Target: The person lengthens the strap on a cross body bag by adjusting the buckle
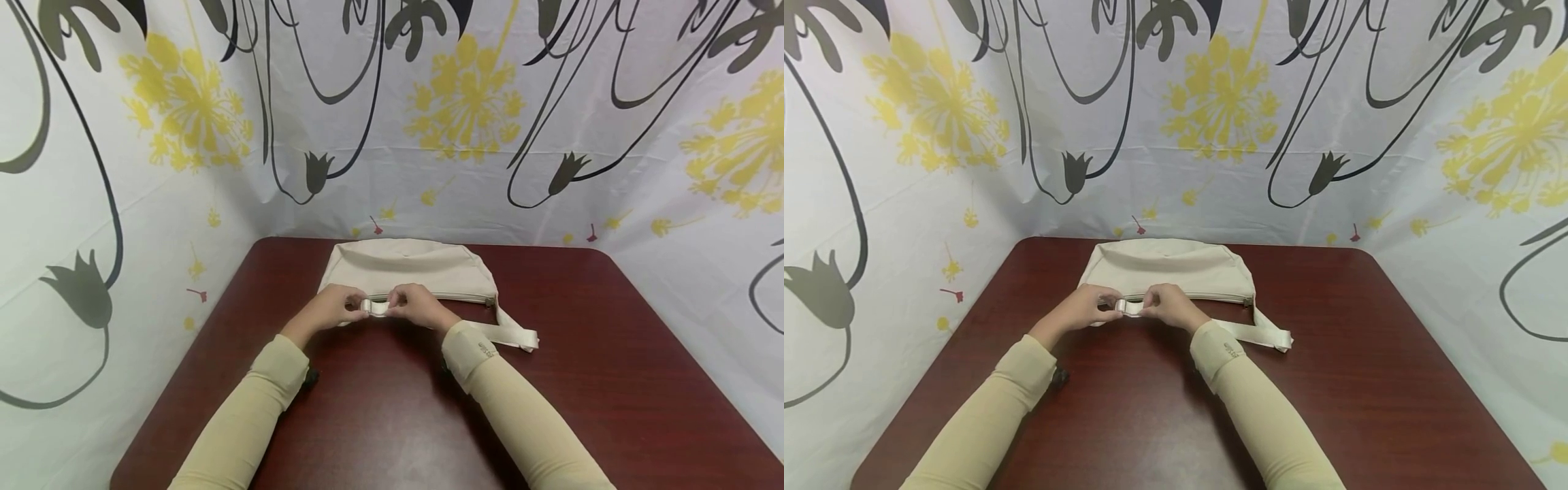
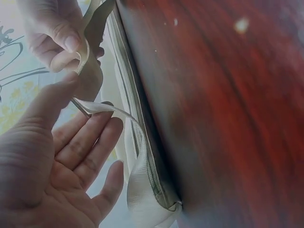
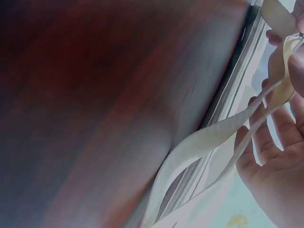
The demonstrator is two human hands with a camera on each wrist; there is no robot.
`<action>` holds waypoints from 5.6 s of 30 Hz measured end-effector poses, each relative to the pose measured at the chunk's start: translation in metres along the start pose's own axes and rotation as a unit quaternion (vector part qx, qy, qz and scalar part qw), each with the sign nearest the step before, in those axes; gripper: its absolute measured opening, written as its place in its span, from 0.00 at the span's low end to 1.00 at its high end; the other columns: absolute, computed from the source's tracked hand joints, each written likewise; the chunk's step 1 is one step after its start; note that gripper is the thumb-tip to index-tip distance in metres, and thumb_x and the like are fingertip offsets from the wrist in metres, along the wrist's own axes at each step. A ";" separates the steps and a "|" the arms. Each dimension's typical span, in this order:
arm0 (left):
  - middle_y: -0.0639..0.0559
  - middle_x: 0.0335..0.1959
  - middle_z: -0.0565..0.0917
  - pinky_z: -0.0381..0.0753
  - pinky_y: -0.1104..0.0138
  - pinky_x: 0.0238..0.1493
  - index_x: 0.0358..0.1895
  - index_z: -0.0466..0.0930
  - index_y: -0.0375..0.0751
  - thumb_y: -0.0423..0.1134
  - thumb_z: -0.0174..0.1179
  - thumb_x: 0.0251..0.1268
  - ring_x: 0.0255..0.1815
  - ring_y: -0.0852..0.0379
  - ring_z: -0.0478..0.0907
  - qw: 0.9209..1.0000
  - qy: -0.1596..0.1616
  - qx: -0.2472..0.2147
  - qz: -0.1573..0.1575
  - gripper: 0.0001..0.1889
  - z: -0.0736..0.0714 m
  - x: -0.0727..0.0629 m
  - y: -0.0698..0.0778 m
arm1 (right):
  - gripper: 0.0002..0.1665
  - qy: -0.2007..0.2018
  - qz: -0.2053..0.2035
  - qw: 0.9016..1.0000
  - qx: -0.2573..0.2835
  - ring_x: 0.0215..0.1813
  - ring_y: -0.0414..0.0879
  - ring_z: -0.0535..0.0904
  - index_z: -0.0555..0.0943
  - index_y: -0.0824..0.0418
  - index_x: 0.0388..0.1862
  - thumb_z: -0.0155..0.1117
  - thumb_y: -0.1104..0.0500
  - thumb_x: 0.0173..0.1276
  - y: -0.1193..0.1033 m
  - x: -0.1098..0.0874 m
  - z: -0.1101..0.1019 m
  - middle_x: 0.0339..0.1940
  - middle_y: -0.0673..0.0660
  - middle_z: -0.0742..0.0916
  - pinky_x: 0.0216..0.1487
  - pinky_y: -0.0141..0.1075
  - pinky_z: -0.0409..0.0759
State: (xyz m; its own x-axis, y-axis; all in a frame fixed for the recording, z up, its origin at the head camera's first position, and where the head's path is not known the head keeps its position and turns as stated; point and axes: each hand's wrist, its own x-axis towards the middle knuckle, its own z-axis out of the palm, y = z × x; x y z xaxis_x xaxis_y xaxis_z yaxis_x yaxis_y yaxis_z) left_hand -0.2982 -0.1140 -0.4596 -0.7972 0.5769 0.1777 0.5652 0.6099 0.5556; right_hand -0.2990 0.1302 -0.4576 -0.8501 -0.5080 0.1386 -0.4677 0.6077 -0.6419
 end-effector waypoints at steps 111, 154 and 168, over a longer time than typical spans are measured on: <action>0.63 0.32 0.87 0.76 0.66 0.41 0.37 0.85 0.50 0.43 0.73 0.63 0.33 0.64 0.77 1.000 0.008 -0.029 0.006 0.05 0.004 0.001 -0.011 | 0.15 -0.064 0.005 0.994 -0.084 0.35 0.44 0.74 0.75 0.58 0.36 0.76 0.61 0.63 -0.013 0.006 0.012 0.33 0.51 0.80 0.42 0.37 0.74; 0.58 0.36 0.89 0.80 0.65 0.42 0.43 0.88 0.45 0.41 0.75 0.60 0.35 0.64 0.82 0.998 0.020 -0.056 0.006 0.10 0.004 -0.003 -0.008 | 0.17 -0.043 -0.004 0.994 -0.104 0.36 0.44 0.72 0.75 0.60 0.34 0.79 0.62 0.58 -0.019 0.004 0.015 0.31 0.50 0.78 0.44 0.38 0.73; 0.57 0.38 0.89 0.81 0.66 0.43 0.44 0.88 0.44 0.40 0.75 0.59 0.37 0.64 0.83 0.997 0.014 -0.071 0.001 0.11 0.006 -0.002 -0.010 | 0.12 -0.053 -0.020 0.991 -0.123 0.37 0.44 0.72 0.77 0.59 0.31 0.75 0.63 0.62 -0.016 0.004 0.015 0.33 0.50 0.78 0.45 0.38 0.74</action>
State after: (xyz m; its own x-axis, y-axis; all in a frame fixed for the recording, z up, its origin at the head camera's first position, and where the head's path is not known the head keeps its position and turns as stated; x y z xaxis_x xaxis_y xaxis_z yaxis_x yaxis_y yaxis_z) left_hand -0.3012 -0.1184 -0.4701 -0.8033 0.5607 0.2010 0.5322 0.5241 0.6648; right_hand -0.2915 0.1087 -0.4580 -0.8058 -0.5878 0.0722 -0.5562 0.7093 -0.4330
